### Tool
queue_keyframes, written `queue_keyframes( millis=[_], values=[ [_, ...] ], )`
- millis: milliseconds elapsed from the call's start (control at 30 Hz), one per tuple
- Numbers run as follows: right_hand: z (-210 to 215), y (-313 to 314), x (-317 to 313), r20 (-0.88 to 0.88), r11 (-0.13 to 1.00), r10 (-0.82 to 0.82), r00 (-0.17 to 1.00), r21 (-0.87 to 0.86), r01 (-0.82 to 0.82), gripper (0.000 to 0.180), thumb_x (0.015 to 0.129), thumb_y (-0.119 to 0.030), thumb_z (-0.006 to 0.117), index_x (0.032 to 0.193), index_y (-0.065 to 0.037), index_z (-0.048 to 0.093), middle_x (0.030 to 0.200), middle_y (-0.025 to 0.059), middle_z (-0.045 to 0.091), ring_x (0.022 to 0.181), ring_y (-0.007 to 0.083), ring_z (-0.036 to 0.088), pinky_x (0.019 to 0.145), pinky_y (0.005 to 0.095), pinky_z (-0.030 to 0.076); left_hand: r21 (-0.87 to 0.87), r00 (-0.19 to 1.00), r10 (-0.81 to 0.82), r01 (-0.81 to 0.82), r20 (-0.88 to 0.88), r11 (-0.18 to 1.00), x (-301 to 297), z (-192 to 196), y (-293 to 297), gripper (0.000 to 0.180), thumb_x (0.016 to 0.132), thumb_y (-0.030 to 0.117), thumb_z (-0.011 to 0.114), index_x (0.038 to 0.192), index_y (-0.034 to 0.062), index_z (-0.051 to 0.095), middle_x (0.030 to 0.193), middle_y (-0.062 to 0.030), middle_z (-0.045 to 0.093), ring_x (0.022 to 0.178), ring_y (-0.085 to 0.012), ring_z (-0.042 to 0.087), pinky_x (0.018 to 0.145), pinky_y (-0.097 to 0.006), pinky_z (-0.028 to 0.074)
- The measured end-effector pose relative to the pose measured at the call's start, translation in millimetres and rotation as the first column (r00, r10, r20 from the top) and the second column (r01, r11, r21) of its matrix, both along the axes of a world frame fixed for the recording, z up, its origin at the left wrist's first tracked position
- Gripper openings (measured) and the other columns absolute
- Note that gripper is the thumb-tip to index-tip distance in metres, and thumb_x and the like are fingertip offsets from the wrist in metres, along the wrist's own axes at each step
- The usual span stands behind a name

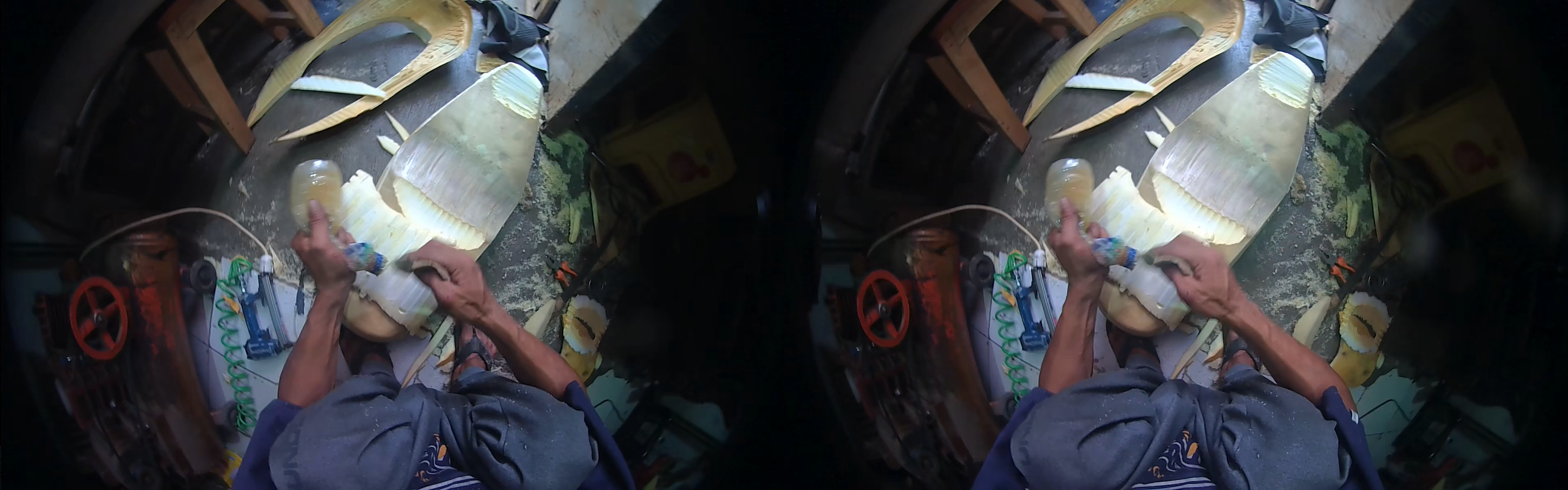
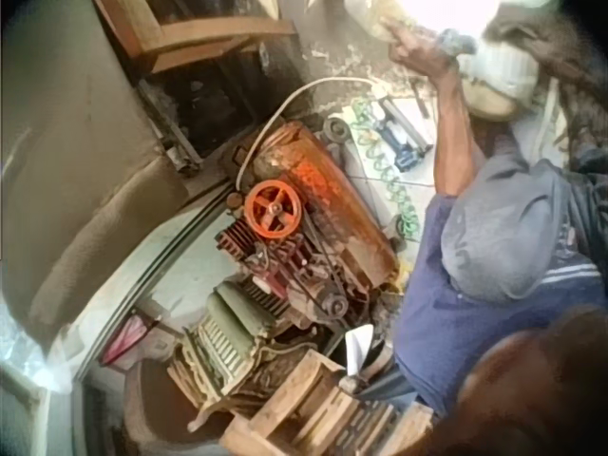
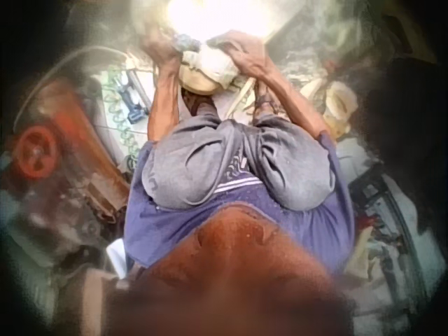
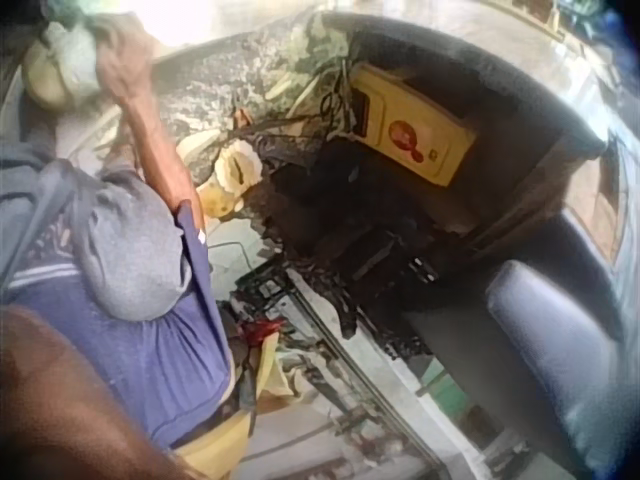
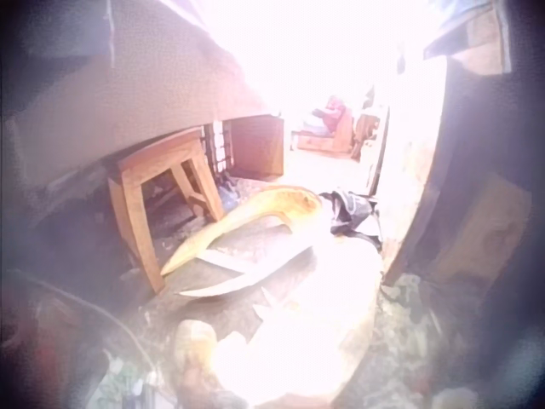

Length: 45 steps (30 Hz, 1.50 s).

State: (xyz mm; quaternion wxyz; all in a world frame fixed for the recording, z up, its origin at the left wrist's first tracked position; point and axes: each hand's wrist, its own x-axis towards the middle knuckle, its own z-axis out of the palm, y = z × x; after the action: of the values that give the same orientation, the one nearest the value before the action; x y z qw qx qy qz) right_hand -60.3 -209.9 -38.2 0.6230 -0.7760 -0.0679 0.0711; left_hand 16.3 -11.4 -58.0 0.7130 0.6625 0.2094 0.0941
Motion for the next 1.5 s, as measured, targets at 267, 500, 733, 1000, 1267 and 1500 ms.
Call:
queue_keyframes(
  millis=[267, 500, 733, 1000, 1267, 1500],
  values=[
    [-35.7, 4.0, -40.5, 0.357, 0.674, 0.395, 0.846, -0.739, -0.002, 0.020, 0.080, -0.013, 0.072, 0.095, -0.004, 0.064, 0.088, 0.0106, 0.057, 0.073, 0.0242, 0.056, 0.061, 0.0375, 0.048, 0.042, 0.996, -0.083, 0.081, 0.038, 0.996, -13.0, -20.2, -14.9, 0.046, 0.108, 0.040, 0.054, 0.092, 0.0001, 0.070, 0.065, -0.0010, 0.059, 0.049, -0.0098, 0.052, 0.045, -0.029, 0.039],
    [-28.1, -14.0, -30.8, 0.560, 0.725, 0.350, 0.751, -0.669, 0.161, 0.032, 0.077, -0.024, 0.076, 0.102, -0.006, 0.068, 0.087, 0.0055, 0.057, 0.075, 0.0216, 0.054, 0.066, 0.0386, 0.043, 0.043, 0.994, -0.108, 0.108, 0.016, 0.993, -11.4, -20.4, -12.5, 0.046, 0.109, 0.039, 0.053, 0.088, 0.0009, 0.069, 0.062, -0.0009, 0.058, 0.049, -0.0105, 0.052, 0.046, -0.030, 0.039],
    [-36.7, -4.0, -68.3, 0.468, 0.559, 0.671, 0.575, -0.829, 0.023, 0.023, 0.089, -0.024, 0.071, 0.103, -0.005, 0.069, 0.097, 0.0080, 0.059, 0.086, 0.0203, 0.057, 0.070, 0.0377, 0.045, 0.073, 0.994, -0.096, 0.093, 0.043, 0.993, -10.8, -19.3, -16.5, 0.047, 0.108, 0.040, 0.053, 0.086, 0.0012, 0.068, 0.060, 0.0003, 0.055, 0.049, -0.0099, 0.051, 0.047, -0.030, 0.038],
    [-40.1, -26.3, -41.2, 0.532, 0.639, 0.234, 0.814, -0.715, 0.283, 0.037, 0.082, -0.028, 0.081, 0.110, -0.007, 0.070, 0.093, 0.0067, 0.059, 0.081, 0.0208, 0.054, 0.070, 0.0388, 0.041, 0.097, 0.990, -0.131, 0.125, 0.058, 0.987, -9.8, -19.0, -15.2, 0.046, 0.108, 0.039, 0.053, 0.086, 0.0017, 0.067, 0.060, 0.0001, 0.055, 0.050, -0.0104, 0.050, 0.048, -0.030, 0.038],
    [-27.9, -1.2, -61.3, 0.443, 0.706, 0.515, 0.734, -0.705, -0.070, 0.039, 0.077, -0.025, 0.074, 0.111, -0.008, 0.070, 0.095, 0.0056, 0.058, 0.087, 0.0210, 0.058, 0.076, 0.0382, 0.045, 0.061, 0.993, -0.113, 0.111, 0.020, 0.992, -11.0, -21.4, -14.5, 0.048, 0.108, 0.041, 0.052, 0.088, 0.0004, 0.068, 0.063, -0.0010, 0.057, 0.053, -0.0111, 0.051, 0.050, -0.031, 0.038],
    [-31.7, 25.1, -41.4, 0.277, 0.527, 0.652, 0.706, -0.835, -0.159, 0.031, 0.079, -0.018, 0.066, 0.103, -0.001, 0.072, 0.102, 0.0081, 0.059, 0.096, 0.0223, 0.056, 0.080, 0.0341, 0.044, 0.077, 0.994, -0.102, 0.099, 0.037, 0.992, -8.0, -27.1, -16.3, 0.047, 0.108, 0.041, 0.054, 0.095, 0.0001, 0.072, 0.066, 0.0001, 0.058, 0.056, -0.0097, 0.051, 0.050, -0.030, 0.038]
  ],
)
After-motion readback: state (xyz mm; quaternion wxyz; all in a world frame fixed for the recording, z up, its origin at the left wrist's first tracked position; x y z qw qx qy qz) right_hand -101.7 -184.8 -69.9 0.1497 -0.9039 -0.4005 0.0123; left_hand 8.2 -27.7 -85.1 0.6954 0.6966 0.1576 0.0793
